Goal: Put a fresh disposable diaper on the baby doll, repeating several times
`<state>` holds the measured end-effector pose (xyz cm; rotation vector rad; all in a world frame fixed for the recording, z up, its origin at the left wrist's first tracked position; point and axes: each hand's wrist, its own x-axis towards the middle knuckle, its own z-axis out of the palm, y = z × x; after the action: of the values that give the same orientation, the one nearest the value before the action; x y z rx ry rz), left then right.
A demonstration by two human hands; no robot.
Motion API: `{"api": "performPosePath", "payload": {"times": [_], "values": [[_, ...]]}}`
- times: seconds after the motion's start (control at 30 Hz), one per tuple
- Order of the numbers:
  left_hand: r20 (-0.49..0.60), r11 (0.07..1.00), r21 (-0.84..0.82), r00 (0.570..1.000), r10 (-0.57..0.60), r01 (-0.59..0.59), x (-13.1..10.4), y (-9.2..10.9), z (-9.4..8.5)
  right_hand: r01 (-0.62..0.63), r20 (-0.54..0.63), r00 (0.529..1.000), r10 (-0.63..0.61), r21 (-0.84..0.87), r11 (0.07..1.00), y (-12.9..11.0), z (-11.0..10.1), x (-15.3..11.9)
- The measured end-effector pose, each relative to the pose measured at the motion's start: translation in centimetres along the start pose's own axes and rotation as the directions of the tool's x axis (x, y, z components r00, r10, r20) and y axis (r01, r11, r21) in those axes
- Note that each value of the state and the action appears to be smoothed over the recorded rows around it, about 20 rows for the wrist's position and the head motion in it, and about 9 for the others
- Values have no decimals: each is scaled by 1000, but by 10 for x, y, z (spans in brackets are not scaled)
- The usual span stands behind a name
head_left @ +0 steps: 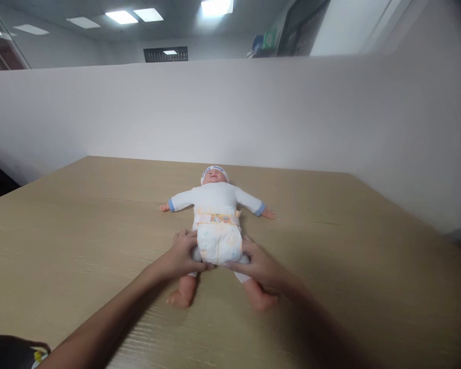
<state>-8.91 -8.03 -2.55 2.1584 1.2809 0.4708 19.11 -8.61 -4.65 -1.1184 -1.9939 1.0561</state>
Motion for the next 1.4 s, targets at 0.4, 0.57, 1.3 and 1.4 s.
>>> {"api": "performPosePath", "payload": {"times": [0.4,0.57,1.3,1.4], "values": [[93,954,-274,984,153,-123,5,-23,-14,4,-80,997,-1,30,1000,2,7,-2],[87,931,-333,979,186,-147,6,-31,-18,-65,-76,994,80,176,982,8,11,-1],[155,657,-751,985,79,66,6,-33,-17,-139,-47,983,177,437,889,6,7,7],[165,554,-825,985,50,110,7,-38,-18,-120,-21,988,153,514,850,9,5,10]]}}
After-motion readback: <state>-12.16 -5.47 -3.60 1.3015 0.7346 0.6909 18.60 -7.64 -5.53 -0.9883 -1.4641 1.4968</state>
